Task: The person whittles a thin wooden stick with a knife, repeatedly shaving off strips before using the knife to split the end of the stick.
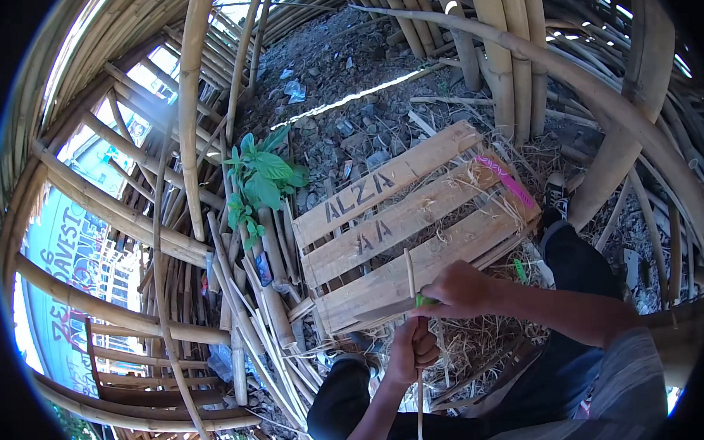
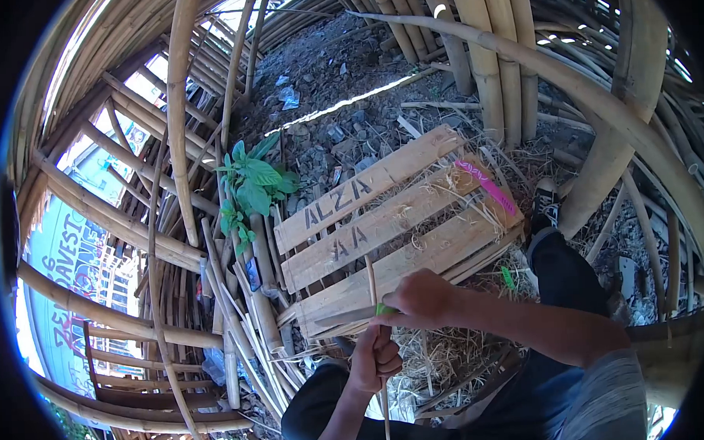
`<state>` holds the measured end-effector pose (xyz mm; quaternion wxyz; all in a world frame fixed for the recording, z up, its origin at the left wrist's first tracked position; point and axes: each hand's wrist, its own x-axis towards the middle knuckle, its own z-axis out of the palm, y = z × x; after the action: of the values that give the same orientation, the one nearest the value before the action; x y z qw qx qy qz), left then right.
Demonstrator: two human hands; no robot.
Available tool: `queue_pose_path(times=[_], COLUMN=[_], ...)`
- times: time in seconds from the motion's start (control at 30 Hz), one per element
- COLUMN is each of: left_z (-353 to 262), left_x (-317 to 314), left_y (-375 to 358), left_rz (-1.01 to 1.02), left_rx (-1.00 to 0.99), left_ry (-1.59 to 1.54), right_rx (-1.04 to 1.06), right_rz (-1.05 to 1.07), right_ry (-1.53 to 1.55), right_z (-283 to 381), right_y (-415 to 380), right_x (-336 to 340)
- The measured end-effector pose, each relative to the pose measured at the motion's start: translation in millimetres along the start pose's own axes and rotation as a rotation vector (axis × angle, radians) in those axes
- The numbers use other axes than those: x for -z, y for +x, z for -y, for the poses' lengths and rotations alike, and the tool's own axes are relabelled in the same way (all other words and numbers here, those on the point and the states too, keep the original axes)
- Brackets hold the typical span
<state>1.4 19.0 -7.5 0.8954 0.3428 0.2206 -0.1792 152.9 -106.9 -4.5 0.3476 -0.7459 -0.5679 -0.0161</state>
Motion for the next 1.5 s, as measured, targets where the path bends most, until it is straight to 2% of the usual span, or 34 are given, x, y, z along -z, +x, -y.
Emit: queue_pose_path(times=[0.07, 0.1, 0.23, 0.27, 0.33, 0.4, 0.5, 0.6, 0.67, 0.7, 0.8, 0.83, 0.93, 1.0, 1.07, 1.1, 1.13, 1.2, 1.23, 1.27, 1.37, 1.4, 1.47, 1.5], left_z=[8, 11, 10, 7, 0, -3, 0, 1, 0, 0, 1, 2, 2, -1, -3, -5, -7, -6, -4, -3, -2, -1, 3, 4], left_x=[-4, -4, -8, -6, -3, -4, -11, -6, -4, -5, -5, -4, -10, -17, -18, -19, -19, -15, -10, -8, -7, -10, -20, -18], left_y=[1, 3, -4, -3, -2, -4, -3, -2, -3, -4, -8, -8, -12, -18, -15, -13, -12, -9, -6, -4, -4, -4, -6, -7], left_rz=[-0.072, -0.077, 0.004, 0.0, 0.019, 0.007, -0.106, -0.088, -0.081, -0.093, -0.144, -0.124, -0.074, 0.022, 0.0, -0.029, -0.058, -0.069, -0.085, -0.1, -0.158, -0.157, -0.375, -0.377], left_rx=[0.009, 0.043, -0.008, -0.009, -0.02, -0.041, -0.178, -0.206, -0.212, -0.209, -0.208, -0.217, -0.229, -0.189, -0.198, -0.204, -0.209, -0.22, -0.243, -0.268, -0.307, -0.306, -0.455, -0.447], left_ry=[0.082, 0.071, 0.068, 0.071, -0.006, -0.015, 0.144, 0.122, 0.115, 0.112, 0.125, 0.132, 0.134, 0.086, 0.118, 0.122, 0.121, 0.119, 0.146, 0.176, 0.221, 0.222, 0.5, 0.505], right_rx=[-0.14, -0.12, -0.215, -0.213, -0.069, -0.06, -0.051, -0.092, -0.096, -0.009, -0.03, -0.155, -0.178, -0.148, -0.208, -0.243, -0.238, -0.528, -0.567, -0.561, -0.131, -0.132, 0.016, -0.017], right_rz=[0.003, -0.144, -0.084, -0.087, 0.021, -0.022, -0.029, -0.075, -0.088, -0.04, 0.017, -0.037, -0.028, 0.006, 0.081, -0.031, -0.019, -0.107, -0.18, -0.18, -0.06, -0.061, 0.003, 0.01], right_ry=[-0.014, -0.055, 0.144, 0.148, -0.063, 0.0, -0.04, -0.113, 0.034, -0.041, -0.095, -0.058, -0.19, -0.183, -0.15, -0.133, -0.123, 0.137, 0.235, 0.228, 0.071, 0.071, -0.118, -0.099], right_z=[-13, -25, -12, -6, 2, 5, -2, -14, -1, 5, 3, -12, -30, -15, 3, 4, 5, 3, -2, -2, 3, 7, 15, 12], right_y=[3, 7, 1, -2, -7, -9, -7, -1, -4, -7, -4, 0, 5, -5, -8, -6, -4, 6, 6, 6, 4, 3, 0, 1], right_x=[6, 9, 22, 24, 21, 15, 18, 19, 5, 1, 7, 9, 21, 7, -3, -8, -4, 21, 25, 27, 21, 18, 13, 14])
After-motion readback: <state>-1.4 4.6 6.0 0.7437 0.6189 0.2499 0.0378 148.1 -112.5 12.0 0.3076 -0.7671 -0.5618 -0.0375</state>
